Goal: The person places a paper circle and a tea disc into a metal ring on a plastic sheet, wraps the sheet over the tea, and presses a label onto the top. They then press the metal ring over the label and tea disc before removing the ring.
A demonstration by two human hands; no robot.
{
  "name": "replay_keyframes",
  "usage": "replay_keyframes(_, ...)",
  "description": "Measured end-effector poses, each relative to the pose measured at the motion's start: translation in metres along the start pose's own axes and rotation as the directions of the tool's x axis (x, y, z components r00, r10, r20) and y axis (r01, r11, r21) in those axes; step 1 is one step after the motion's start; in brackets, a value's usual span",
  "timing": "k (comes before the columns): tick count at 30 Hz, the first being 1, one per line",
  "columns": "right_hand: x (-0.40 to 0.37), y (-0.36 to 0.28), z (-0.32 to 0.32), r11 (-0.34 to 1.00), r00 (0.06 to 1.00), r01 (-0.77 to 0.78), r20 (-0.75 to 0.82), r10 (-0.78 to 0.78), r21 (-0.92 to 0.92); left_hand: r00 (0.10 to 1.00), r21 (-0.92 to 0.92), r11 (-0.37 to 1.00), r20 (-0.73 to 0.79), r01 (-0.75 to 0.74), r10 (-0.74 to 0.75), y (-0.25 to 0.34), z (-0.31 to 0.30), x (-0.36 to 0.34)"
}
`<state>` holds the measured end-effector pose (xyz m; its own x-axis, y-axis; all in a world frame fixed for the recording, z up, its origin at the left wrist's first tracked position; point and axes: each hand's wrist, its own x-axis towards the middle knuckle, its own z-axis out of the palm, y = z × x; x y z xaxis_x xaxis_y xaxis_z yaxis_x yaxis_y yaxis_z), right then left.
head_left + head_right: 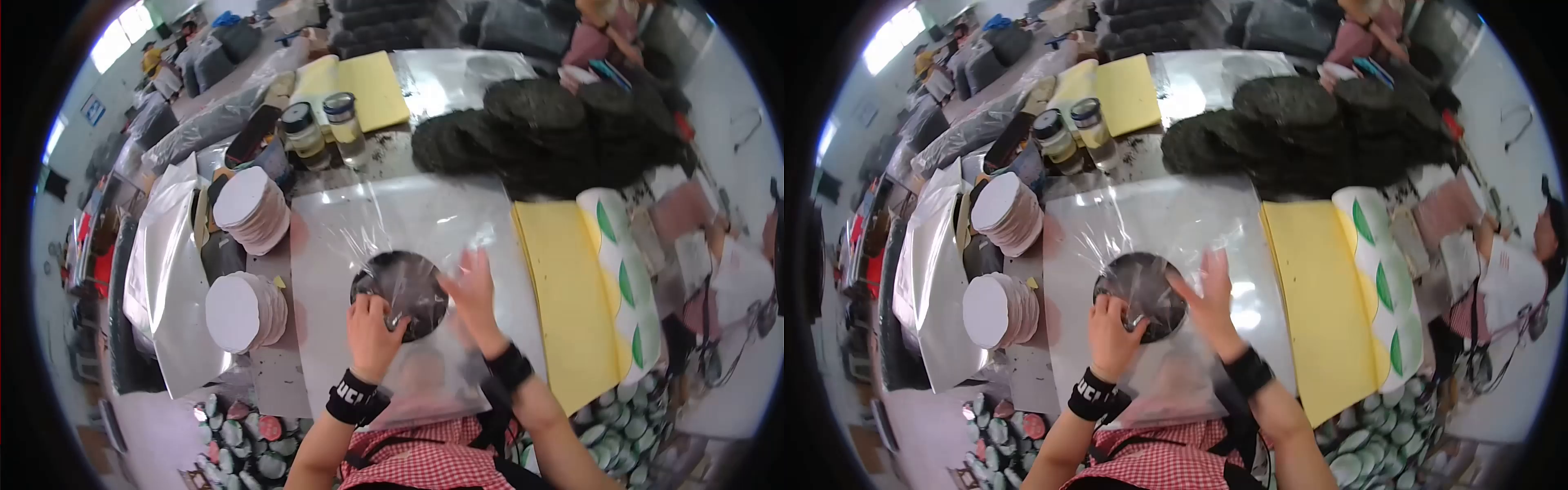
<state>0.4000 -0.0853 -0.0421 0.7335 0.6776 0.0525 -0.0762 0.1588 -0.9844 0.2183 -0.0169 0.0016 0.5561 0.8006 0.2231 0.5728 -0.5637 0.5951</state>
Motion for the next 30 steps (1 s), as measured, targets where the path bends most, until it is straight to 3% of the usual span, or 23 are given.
replay_keyframes(2, 0.004, -0.039, 0.047, 0.758, 0.877, 0.464, 0.118, -0.465, -0.459, 0.996, -0.023, 0.996, -0.014, -0.091, 0.091, -0.011, 0.007, -0.003)
replay_keyframes(3, -0.008, -0.039, 0.055, 0.745, 0.834, 0.534, 0.393, -0.387, -0.4, 0.986, -0.063, 0.985, -0.062, -0.159, 0.155, -0.017, 0.008, -0.002)
replay_keyframes(4, -0.02, -0.037, 0.064, 0.649, 0.766, 0.636, 0.441, -0.468, -0.417, 0.902, -0.042, 0.903, -0.075, -0.429, 0.425, -0.03, 0.0, -0.003)
replay_keyframes(5, -0.028, -0.035, 0.068, 0.538, 0.684, 0.728, 0.496, -0.535, -0.425, 0.897, -0.043, 0.897, -0.082, -0.439, 0.435, -0.04, -0.002, 0.004)
replay_keyframes(6, -0.027, -0.03, 0.068, 0.53, 0.679, 0.733, 0.495, -0.541, -0.426, 0.98, -0.564, 0.815, -0.199, -0.134, 0.024, -0.052, -0.002, 0.012)
replay_keyframes(7, -0.026, -0.023, 0.066, 0.581, 0.745, 0.663, 0.487, -0.455, -0.472, 0.918, -0.923, 0.372, -0.063, 0.096, -0.392, -0.051, -0.003, 0.018)
replay_keyframes(8, -0.028, -0.014, 0.065, 0.631, 0.807, 0.579, 0.476, -0.35, -0.516, 0.913, -0.923, 0.369, -0.058, 0.104, -0.404, -0.048, -0.001, 0.018)
replay_keyframes(11, -0.02, 0.002, 0.052, 0.619, 0.715, 0.631, 0.66, -0.231, -0.468, 0.947, -0.435, 0.865, 0.074, -0.252, 0.313, -0.021, 0.0, 0.023)
replay_keyframes(12, -0.02, -0.004, 0.039, 0.782, 0.842, 0.418, 0.521, -0.141, -0.464, 0.936, -0.293, 0.905, 0.077, -0.309, 0.344, -0.012, -0.001, 0.025)
replay_keyframes(13, -0.011, -0.018, 0.037, 0.68, 0.777, 0.629, 0.279, -0.564, -0.377, 0.949, -0.256, 0.923, 0.055, -0.289, 0.312, -0.013, 0.002, 0.023)
replay_keyframes(14, 0.003, -0.024, 0.018, 0.576, 0.736, 0.654, 0.237, -0.634, -0.49, 0.949, -0.179, 0.941, 0.083, -0.287, 0.306, -0.02, 0.009, 0.021)
replay_keyframes(15, 0.012, -0.02, 0.017, 0.839, 0.897, 0.317, -0.147, -0.417, -0.443, 0.95, -0.105, 0.955, 0.115, -0.278, 0.289, -0.027, 0.017, 0.019)
replay_keyframes(16, 0.041, -0.018, 0.027, 0.997, 0.921, 0.068, -0.385, -0.051, 0.03, 0.952, -0.105, 0.958, 0.123, -0.267, 0.279, -0.024, 0.015, 0.02)
replay_keyframes(17, 0.057, -0.017, 0.036, 0.999, 0.92, 0.048, -0.39, -0.034, 0.026, 0.979, -0.248, 0.958, 0.109, -0.142, 0.173, -0.018, 0.009, 0.02)
replay_keyframes(19, 0.076, -0.018, 0.049, 0.715, 0.901, -0.432, 0.219, 0.375, 0.55, 0.992, -0.385, 0.923, 0.111, -0.007, 0.054, -0.013, 0.007, 0.019)
replay_keyframes(20, 0.065, -0.031, 0.053, 0.937, 0.942, -0.11, 0.335, -0.008, 0.33, 0.999, -0.739, 0.673, -0.002, 0.032, -0.049, -0.015, 0.008, 0.024)
replay_keyframes(21, 0.041, -0.039, 0.056, 0.947, 0.793, 0.285, 0.518, -0.321, 0.152, 0.978, -0.954, 0.301, -0.053, 0.009, -0.2, -0.016, 0.006, 0.021)
replay_keyframes(23, 0.023, -0.03, 0.045, 0.877, 0.648, 0.46, 0.622, -0.439, 0.139, 0.949, -0.965, 0.262, -0.055, 0.03, -0.311, -0.02, -0.001, 0.018)
replay_keyframes(24, 0.022, -0.025, 0.039, 0.764, 0.467, 0.628, 0.712, -0.524, 0.15, 0.984, -0.802, 0.574, -0.177, -0.163, 0.032, -0.032, -0.007, 0.019)
replay_keyframes(25, 0.018, -0.012, 0.035, 0.777, 0.461, 0.611, 0.731, -0.503, 0.149, 0.915, -0.54, 0.745, -0.149, -0.393, 0.375, -0.038, -0.009, 0.013)
replay_keyframes(27, 0.007, 0.016, 0.027, 0.863, 0.939, -0.046, 0.316, -0.134, 0.503, 0.925, -0.355, 0.858, -0.053, -0.37, 0.377, -0.032, 0.003, 0.004)
replay_keyframes(28, -0.003, -0.012, 0.047, 0.995, 0.984, 0.091, 0.149, -0.096, 0.043, 0.92, -0.14, 0.915, 0.055, -0.378, 0.388, -0.029, 0.009, 0.003)
replay_keyframes(30, -0.036, -0.019, 0.057, 0.892, 0.931, 0.303, 0.303, -0.202, -0.337, 0.95, 0.076, 0.962, 0.194, -0.263, 0.244, -0.02, 0.011, 0.004)
